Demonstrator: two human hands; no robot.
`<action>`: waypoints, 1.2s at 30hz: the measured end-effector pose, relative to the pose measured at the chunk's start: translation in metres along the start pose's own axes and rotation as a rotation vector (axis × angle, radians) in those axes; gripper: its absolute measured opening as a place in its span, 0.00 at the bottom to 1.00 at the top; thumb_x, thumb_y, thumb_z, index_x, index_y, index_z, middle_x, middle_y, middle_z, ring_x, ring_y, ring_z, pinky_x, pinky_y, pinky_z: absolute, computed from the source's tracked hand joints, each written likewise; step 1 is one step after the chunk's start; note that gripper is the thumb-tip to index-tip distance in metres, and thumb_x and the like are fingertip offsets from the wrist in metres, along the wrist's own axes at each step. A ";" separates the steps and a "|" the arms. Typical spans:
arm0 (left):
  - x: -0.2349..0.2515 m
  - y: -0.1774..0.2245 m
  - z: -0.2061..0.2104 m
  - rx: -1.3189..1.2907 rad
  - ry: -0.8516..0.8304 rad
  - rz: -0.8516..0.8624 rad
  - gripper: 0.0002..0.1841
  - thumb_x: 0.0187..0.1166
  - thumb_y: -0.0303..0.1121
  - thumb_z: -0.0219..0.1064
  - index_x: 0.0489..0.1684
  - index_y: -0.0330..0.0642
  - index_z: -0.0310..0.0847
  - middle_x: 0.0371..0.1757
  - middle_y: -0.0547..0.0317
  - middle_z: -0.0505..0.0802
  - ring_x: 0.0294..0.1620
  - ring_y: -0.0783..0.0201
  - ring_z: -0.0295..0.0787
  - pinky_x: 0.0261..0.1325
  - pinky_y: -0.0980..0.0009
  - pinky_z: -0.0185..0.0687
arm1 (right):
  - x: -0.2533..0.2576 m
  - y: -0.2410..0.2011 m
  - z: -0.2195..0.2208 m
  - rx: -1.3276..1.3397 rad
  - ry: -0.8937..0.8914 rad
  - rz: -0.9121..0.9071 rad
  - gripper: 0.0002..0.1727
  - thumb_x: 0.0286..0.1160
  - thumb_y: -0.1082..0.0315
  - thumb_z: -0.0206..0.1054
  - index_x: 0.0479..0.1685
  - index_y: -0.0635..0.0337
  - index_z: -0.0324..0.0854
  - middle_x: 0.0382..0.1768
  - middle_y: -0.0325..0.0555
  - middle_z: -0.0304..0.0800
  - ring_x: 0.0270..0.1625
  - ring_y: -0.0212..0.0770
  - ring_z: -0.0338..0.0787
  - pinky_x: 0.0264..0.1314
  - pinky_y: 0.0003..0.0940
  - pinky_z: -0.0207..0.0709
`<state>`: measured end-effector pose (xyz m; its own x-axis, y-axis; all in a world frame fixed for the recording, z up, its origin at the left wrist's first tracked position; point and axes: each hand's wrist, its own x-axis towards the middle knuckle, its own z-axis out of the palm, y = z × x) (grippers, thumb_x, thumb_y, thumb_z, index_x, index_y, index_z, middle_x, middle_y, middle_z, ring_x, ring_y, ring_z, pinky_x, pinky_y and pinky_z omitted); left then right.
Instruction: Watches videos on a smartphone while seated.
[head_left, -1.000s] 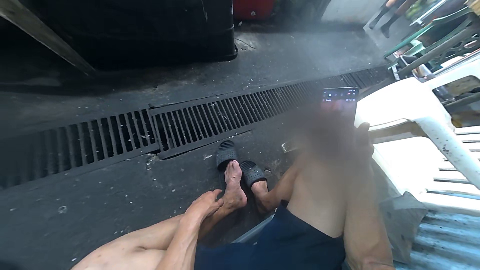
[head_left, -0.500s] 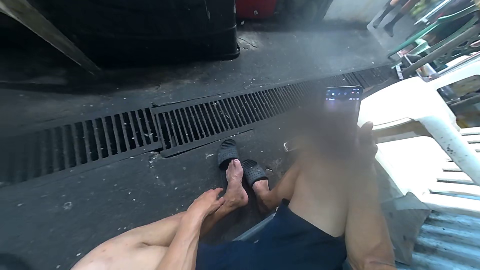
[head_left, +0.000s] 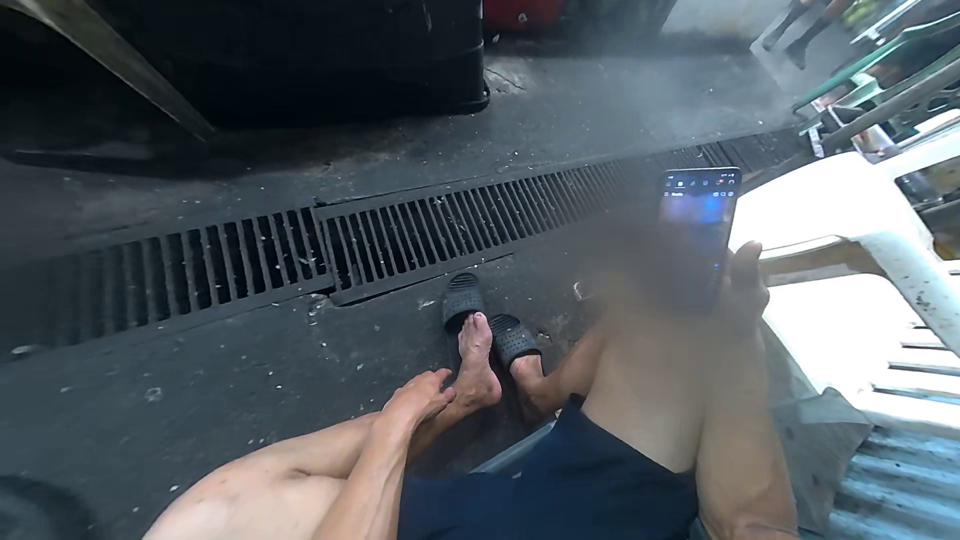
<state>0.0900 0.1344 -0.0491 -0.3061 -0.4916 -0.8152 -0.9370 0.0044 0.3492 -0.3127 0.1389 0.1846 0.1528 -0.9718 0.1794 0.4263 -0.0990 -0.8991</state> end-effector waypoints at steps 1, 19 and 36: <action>0.001 0.000 0.000 0.001 -0.003 -0.003 0.29 0.88 0.53 0.57 0.86 0.54 0.69 0.78 0.45 0.82 0.81 0.43 0.76 0.79 0.36 0.69 | 0.000 0.000 0.000 -0.002 0.000 0.003 0.37 0.74 0.29 0.60 0.73 0.44 0.80 0.61 0.49 0.92 0.57 0.46 0.94 0.60 0.44 0.88; -0.002 0.002 -0.001 0.030 0.001 -0.027 0.29 0.87 0.54 0.57 0.86 0.56 0.70 0.78 0.45 0.83 0.81 0.42 0.76 0.78 0.34 0.69 | -0.002 0.001 -0.004 -0.015 0.017 0.010 0.39 0.71 0.27 0.61 0.76 0.42 0.77 0.62 0.49 0.91 0.57 0.46 0.93 0.60 0.45 0.89; -0.009 0.008 -0.005 0.007 0.005 -0.029 0.29 0.87 0.53 0.57 0.85 0.54 0.70 0.78 0.43 0.82 0.81 0.40 0.75 0.78 0.32 0.68 | 0.000 0.001 -0.009 -0.069 0.038 0.058 0.45 0.65 0.25 0.64 0.77 0.45 0.73 0.63 0.50 0.89 0.57 0.48 0.93 0.58 0.45 0.89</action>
<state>0.0862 0.1344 -0.0361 -0.2780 -0.4960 -0.8226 -0.9467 -0.0035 0.3220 -0.3205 0.1372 0.1799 0.1404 -0.9837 0.1124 0.3551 -0.0559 -0.9332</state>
